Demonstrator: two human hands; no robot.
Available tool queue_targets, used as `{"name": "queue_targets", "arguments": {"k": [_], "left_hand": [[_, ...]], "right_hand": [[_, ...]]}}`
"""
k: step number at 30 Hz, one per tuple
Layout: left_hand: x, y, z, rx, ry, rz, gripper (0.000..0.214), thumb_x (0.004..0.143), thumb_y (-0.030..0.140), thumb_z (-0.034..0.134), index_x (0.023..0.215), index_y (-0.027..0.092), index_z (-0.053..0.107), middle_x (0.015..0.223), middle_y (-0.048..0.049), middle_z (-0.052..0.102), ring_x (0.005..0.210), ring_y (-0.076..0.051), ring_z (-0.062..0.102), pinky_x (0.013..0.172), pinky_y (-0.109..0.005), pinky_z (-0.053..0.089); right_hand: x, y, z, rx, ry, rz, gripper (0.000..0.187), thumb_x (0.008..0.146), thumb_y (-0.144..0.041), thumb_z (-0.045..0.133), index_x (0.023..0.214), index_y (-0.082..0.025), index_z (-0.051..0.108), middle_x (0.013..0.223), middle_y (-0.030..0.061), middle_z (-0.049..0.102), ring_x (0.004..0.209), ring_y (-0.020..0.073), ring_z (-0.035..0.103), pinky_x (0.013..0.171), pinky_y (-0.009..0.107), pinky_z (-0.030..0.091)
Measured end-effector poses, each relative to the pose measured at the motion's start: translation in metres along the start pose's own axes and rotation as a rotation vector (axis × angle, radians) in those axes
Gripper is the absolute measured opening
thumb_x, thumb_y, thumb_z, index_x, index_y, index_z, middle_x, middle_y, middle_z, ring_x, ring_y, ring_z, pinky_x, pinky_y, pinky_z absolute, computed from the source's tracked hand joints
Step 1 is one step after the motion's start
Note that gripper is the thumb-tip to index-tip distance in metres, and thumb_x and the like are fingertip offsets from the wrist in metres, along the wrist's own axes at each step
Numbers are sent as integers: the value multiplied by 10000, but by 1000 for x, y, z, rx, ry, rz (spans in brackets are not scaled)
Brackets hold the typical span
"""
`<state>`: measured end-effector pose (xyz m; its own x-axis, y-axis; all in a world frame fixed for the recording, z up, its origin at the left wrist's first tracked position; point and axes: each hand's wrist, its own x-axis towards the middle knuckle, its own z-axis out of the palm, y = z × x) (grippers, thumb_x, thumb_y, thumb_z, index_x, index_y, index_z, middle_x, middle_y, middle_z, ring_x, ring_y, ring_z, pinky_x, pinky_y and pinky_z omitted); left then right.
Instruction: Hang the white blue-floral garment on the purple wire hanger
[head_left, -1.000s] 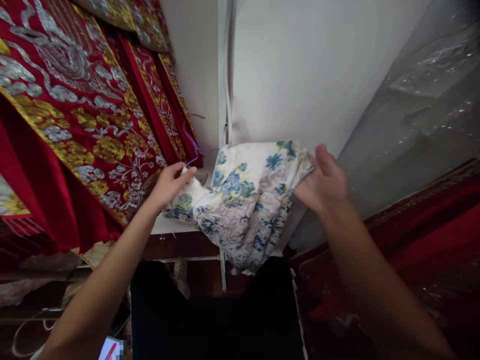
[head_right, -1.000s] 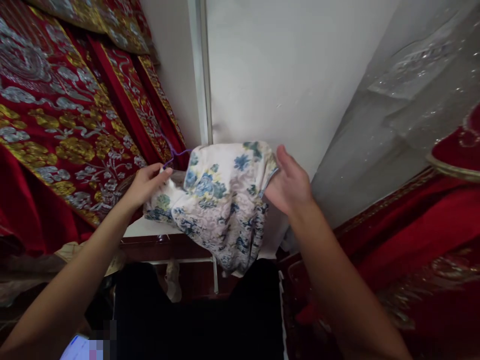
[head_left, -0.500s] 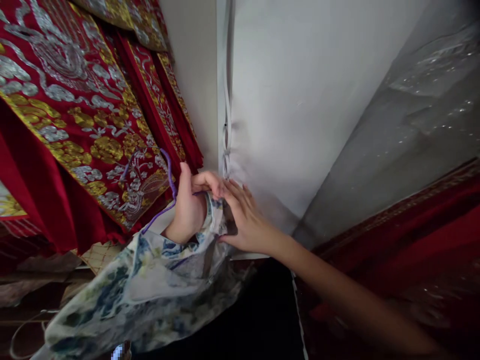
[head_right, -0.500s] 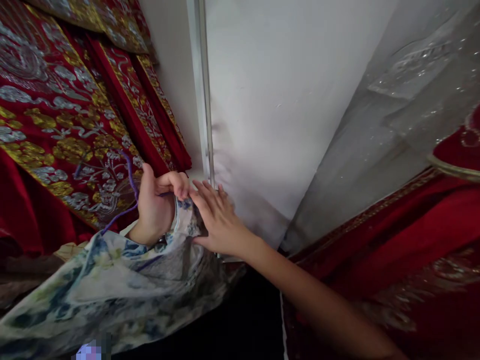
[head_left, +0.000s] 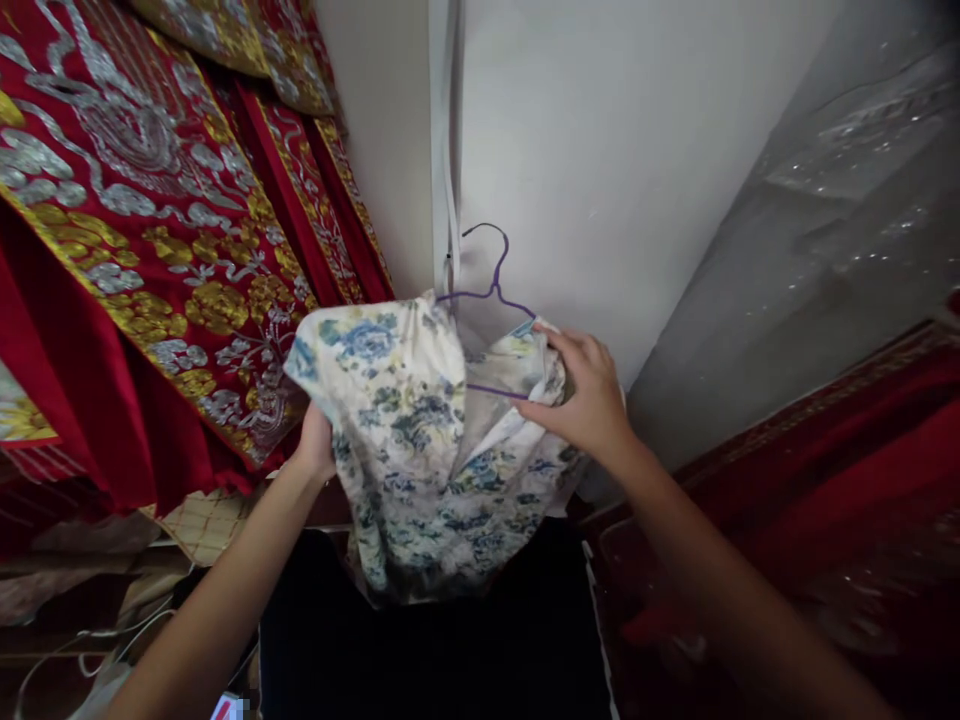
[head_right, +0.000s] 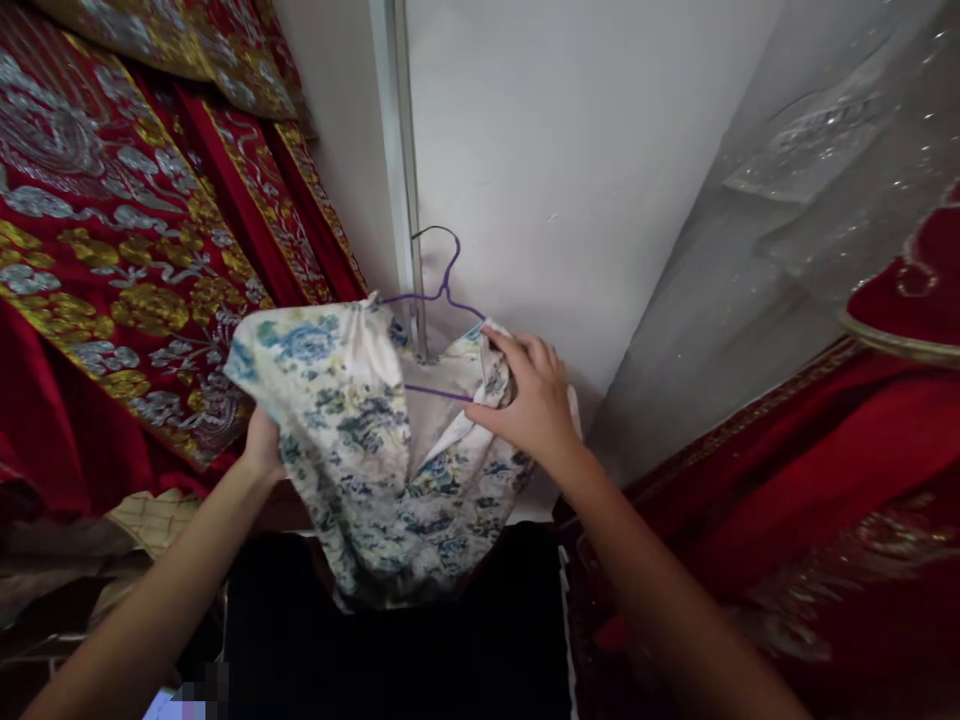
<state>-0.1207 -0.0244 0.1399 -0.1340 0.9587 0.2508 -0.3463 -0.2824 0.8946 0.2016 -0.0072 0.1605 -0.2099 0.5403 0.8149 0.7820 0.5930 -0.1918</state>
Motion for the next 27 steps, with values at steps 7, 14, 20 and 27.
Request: {"name": "queue_targets", "arguments": {"k": [7,14,20,27], "left_hand": [[-57,-74,-36,64,235,-130,614,657,568,821,1119,179,712,1183,-82,722,1188,-301,626,1027,-381,491],[-114,-109,-38,95,270,-201,440,741,441,797,1040,125,733,1004,-87,758,926,-232,702,860,-306,531],[-128,-100,-22,120,235,-195,376,757,419,791,985,125,739,928,-66,756,890,-209,683,814,-270,522],[-134,-92,-29,83,293,-179,384,760,414,788,1018,134,737,945,-65,751,900,-225,685,848,-310,531]], "right_hand": [[12,-14,0,22,-98,-88,791,680,-488,780,1396,-281,516,1420,131,494,1303,400,447,1068,582,348],[-70,-56,30,581,100,176,380,839,-379,667,1185,-225,633,1261,106,642,1239,297,548,1059,469,409],[-168,-93,122,903,-65,1080,413,865,-592,531,769,-192,569,656,15,578,583,166,529,565,294,432],[-169,-101,136,946,-438,1015,343,825,-484,534,657,-187,570,605,27,595,578,166,539,566,284,406]]}}
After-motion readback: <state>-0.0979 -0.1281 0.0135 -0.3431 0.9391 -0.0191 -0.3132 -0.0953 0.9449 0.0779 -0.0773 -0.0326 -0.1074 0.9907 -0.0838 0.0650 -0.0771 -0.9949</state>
